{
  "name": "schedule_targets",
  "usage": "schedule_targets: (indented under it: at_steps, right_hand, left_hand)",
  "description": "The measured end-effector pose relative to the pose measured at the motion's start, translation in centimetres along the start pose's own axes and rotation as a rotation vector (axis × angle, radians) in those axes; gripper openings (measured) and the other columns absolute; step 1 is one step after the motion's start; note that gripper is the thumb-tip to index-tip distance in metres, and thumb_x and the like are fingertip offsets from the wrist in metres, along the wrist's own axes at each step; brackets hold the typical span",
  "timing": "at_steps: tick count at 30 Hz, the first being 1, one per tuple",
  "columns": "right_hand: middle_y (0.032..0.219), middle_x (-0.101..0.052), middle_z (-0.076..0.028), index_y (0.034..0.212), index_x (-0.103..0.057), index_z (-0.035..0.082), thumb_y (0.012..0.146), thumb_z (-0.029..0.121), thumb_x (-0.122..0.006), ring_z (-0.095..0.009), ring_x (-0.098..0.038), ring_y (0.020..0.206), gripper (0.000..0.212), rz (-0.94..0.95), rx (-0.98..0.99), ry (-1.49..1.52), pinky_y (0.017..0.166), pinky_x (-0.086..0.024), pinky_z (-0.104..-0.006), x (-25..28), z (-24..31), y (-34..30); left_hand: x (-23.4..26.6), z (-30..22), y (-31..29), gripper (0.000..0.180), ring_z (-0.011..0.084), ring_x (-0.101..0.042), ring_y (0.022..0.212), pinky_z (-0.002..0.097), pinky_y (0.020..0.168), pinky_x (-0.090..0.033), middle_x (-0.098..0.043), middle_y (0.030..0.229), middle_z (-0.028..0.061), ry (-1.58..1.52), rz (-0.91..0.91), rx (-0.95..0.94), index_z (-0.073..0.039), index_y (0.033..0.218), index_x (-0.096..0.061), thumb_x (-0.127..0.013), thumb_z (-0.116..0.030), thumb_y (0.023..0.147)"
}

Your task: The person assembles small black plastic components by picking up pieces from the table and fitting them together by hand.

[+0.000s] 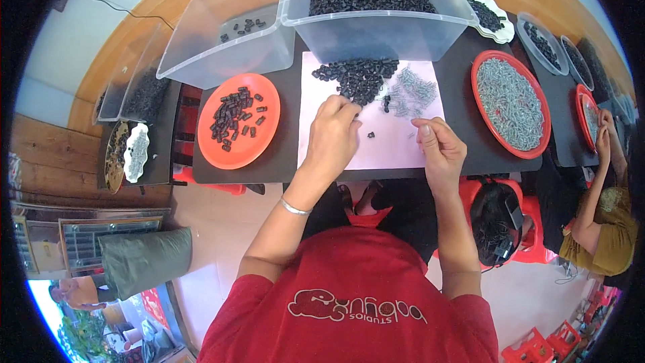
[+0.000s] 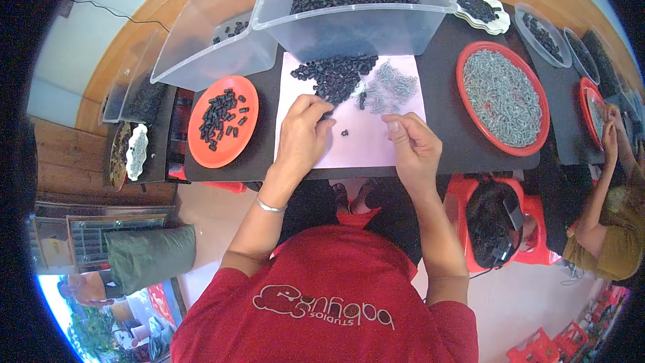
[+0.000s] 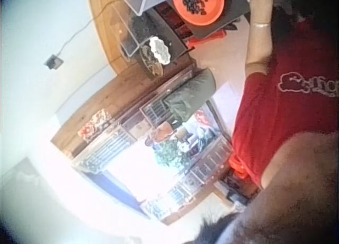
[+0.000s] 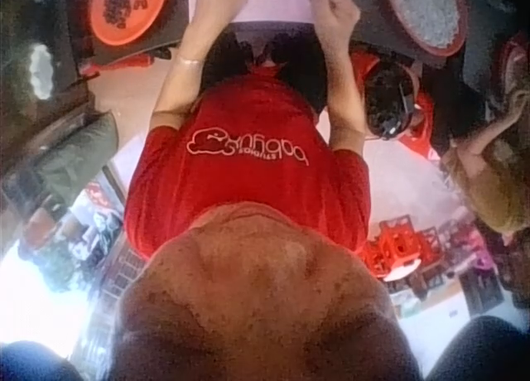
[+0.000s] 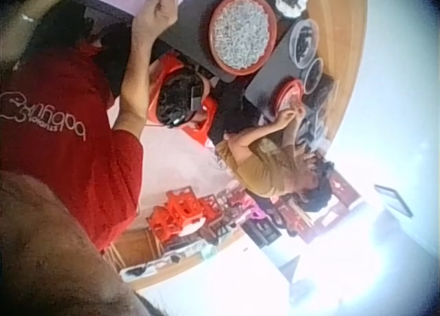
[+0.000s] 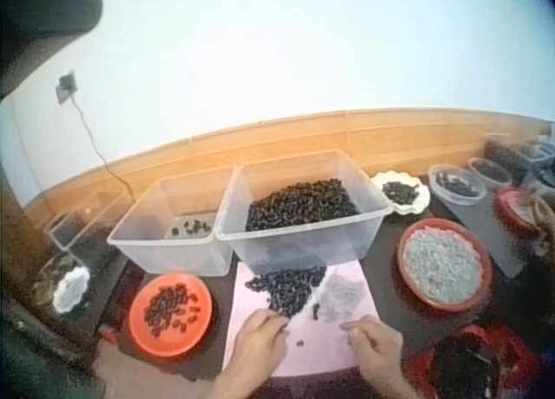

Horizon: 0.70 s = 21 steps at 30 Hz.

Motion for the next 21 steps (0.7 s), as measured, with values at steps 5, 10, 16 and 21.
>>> schedule_targets:
  at_steps: [5, 10, 16, 21]
  right_hand:
    - [0.073, -0.054, -0.002, 0.095, -0.066, -0.003, 0.092, 0.009, -0.058, -0.008, -0.051, 0.069, 0.015, 0.019, -0.041, 0.011, 0.064, -0.040, -0.0216, 0.0, 0.0, 0.0]
    - [0.072, -0.054, -0.002, 0.094, -0.066, -0.003, 0.092, 0.009, -0.058, -0.009, -0.050, 0.067, 0.015, 0.036, -0.017, 0.025, 0.062, -0.039, -0.0218, 0.0, 0.1, -0.2]
    - [0.070, -0.052, -0.002, 0.093, -0.066, -0.002, 0.091, 0.008, -0.058, -0.009, -0.049, 0.064, 0.014, 0.043, 0.011, -0.029, 0.058, -0.037, -0.0228, 0.2, 0.4, -0.3]
    - [0.070, -0.051, -0.002, 0.092, -0.066, -0.002, 0.090, 0.007, -0.058, -0.009, -0.047, 0.064, 0.013, 0.058, 0.018, -0.032, 0.058, -0.036, -0.0226, 0.0, 0.3, -0.1]
  left_hand:
    - [-1.6, -2.5, 1.8, 0.040, 0.0427, -0.047, 0.111, 0.0482, 0.091, -0.041, -0.048, 0.121, 0.0273, 0.212, 0.061, -0.081, 0.004, 0.110, -0.056, -0.067, -0.002, 0.073]
    - [-3.1, 0.1, 0.0, 0.053, 0.0471, -0.033, 0.129, 0.0490, 0.107, -0.029, -0.034, 0.140, 0.0305, 0.296, 0.294, 0.048, 0.000, 0.132, -0.044, -0.062, -0.019, 0.085]
    - [-2.0, 0.3, -1.3, 0.053, 0.0445, -0.029, 0.133, 0.0464, 0.110, -0.026, -0.028, 0.143, 0.0318, 0.232, 0.361, 0.020, -0.003, 0.137, -0.040, -0.056, -0.018, 0.089]
    - [-1.6, 5.1, 2.3, 0.052, 0.0463, -0.024, 0.135, 0.0479, 0.111, -0.023, -0.024, 0.145, 0.0318, 0.288, 0.283, 0.124, 0.000, 0.138, -0.035, -0.050, -0.014, 0.091]
Point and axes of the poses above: each hand's wrist, its own y-axis towards the middle knuckle, its own x-axis out of the back of the hand, z = x × y, the point moved 9 cm from there along y, towards the middle knuckle
